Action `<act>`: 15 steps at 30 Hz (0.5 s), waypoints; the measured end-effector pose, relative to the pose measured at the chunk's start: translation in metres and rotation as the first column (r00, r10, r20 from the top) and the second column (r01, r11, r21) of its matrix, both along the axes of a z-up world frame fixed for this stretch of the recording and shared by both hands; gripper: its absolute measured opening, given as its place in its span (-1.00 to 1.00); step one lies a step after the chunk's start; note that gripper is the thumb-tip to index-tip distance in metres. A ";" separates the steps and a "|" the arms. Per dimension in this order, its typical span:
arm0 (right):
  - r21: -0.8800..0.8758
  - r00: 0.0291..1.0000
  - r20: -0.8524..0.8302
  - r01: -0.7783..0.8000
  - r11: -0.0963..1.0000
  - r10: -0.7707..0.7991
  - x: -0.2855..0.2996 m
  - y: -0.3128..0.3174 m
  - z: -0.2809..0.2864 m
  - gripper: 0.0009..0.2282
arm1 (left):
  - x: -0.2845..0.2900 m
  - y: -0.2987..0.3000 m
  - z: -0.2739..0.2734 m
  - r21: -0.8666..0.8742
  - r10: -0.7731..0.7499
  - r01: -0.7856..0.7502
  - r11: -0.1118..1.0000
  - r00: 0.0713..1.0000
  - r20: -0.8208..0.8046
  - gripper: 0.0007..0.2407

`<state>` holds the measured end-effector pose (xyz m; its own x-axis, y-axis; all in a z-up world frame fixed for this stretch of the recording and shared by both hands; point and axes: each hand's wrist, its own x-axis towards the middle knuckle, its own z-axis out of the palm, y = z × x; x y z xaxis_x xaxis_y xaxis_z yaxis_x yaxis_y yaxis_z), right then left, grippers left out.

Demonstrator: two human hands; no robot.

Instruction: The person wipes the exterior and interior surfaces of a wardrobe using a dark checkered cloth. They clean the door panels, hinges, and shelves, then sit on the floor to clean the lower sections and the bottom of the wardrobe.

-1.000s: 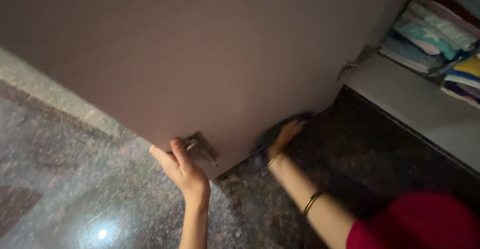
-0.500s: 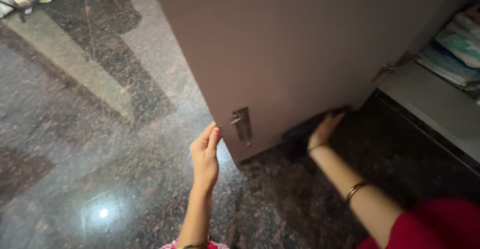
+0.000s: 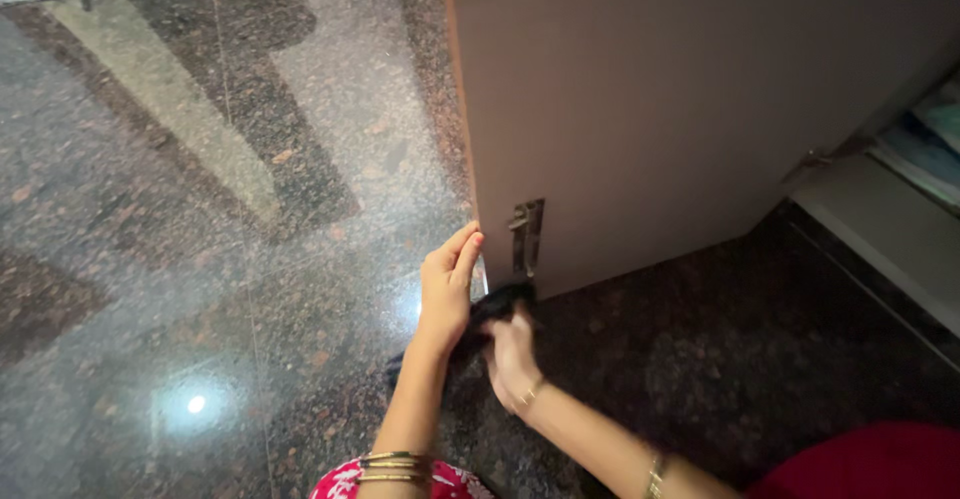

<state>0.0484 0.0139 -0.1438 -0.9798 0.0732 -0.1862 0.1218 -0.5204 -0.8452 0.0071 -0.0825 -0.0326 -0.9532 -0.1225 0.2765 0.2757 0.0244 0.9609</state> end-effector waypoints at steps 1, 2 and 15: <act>-0.031 0.993 -0.012 -0.121 0.992 0.121 0.012 0.004 0.023 -0.43 | 0.000 -0.004 0.005 -0.024 -0.017 0.017 1.000 1.000 -0.014 -0.70; 0.239 0.987 -0.004 -0.152 0.959 0.158 0.023 0.011 0.042 -0.39 | -0.001 -0.007 0.011 -0.009 -0.075 0.075 0.997 0.997 -0.007 -0.70; 0.752 0.506 -0.375 0.656 -0.064 0.776 -0.051 0.101 -0.018 -0.56 | 0.009 0.006 0.019 -0.105 0.086 -0.084 0.991 0.996 0.014 -0.74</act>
<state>-0.0022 0.1145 -0.1618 -0.5523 -0.6487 0.5235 -0.7530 0.6576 0.0204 0.0162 -0.0764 -0.0132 -0.9456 -0.1751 0.2744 0.2503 0.1477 0.9568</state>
